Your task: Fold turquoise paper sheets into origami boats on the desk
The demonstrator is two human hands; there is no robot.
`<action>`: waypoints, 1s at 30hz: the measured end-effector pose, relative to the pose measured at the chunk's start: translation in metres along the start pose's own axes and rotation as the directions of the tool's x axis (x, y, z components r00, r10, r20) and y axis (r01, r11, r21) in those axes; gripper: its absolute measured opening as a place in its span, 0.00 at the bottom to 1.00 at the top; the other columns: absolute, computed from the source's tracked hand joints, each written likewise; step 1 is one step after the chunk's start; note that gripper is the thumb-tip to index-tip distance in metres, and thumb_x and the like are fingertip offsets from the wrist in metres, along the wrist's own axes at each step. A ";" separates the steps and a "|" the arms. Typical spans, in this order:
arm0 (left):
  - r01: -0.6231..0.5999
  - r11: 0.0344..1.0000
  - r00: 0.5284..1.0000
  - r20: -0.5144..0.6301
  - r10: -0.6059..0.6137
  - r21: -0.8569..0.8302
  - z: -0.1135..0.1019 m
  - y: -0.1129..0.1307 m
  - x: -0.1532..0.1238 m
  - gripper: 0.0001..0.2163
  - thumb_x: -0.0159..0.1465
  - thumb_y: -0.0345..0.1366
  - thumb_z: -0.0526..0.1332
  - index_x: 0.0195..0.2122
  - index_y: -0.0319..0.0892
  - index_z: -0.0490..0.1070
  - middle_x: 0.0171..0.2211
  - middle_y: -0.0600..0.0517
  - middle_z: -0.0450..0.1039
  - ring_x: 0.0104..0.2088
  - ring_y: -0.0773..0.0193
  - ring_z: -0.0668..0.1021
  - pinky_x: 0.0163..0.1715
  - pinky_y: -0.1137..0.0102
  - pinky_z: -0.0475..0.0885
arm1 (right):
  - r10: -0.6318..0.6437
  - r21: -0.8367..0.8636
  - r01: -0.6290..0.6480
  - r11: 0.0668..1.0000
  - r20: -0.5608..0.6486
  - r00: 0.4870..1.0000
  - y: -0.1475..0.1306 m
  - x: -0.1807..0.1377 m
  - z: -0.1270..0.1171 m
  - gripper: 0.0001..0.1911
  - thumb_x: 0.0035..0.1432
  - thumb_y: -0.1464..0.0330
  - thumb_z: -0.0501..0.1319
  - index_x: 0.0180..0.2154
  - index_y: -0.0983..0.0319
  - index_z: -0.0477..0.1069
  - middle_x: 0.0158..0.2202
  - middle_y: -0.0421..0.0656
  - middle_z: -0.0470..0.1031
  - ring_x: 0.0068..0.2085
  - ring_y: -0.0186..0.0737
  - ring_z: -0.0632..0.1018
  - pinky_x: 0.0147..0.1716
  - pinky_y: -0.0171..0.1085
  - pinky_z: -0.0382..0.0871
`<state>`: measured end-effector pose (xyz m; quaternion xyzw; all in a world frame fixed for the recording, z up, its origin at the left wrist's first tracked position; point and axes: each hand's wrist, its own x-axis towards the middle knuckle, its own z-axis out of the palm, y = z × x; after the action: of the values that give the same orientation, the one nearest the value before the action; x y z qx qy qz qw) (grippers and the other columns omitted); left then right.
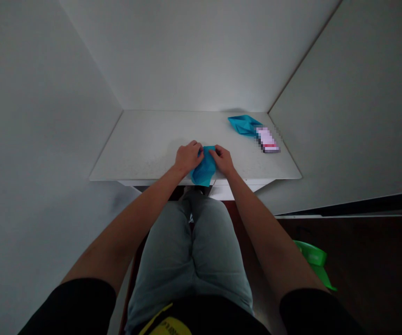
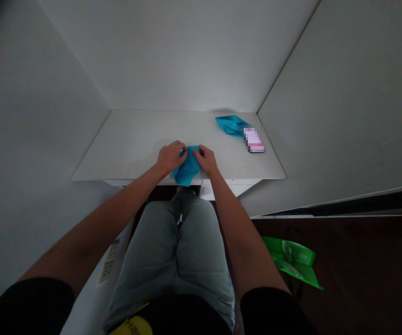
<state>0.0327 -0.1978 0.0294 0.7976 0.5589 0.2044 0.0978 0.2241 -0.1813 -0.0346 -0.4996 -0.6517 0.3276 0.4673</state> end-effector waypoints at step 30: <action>0.451 0.732 0.756 -0.218 -0.618 -0.511 -0.010 -0.103 0.001 0.06 0.77 0.37 0.55 0.41 0.48 0.61 0.45 0.42 0.77 0.55 0.49 0.80 0.61 0.57 0.72 | 0.089 -0.090 -0.105 0.990 -0.161 0.983 0.007 0.002 -0.002 0.34 0.68 0.29 0.47 0.42 0.53 0.60 0.32 0.41 0.70 0.36 0.47 0.75 0.37 0.44 0.66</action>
<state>-0.0592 -0.1610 -0.0017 0.5024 0.7168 0.4317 0.2176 0.2284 -0.1778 -0.0393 -0.5773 -0.6032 0.2775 0.4753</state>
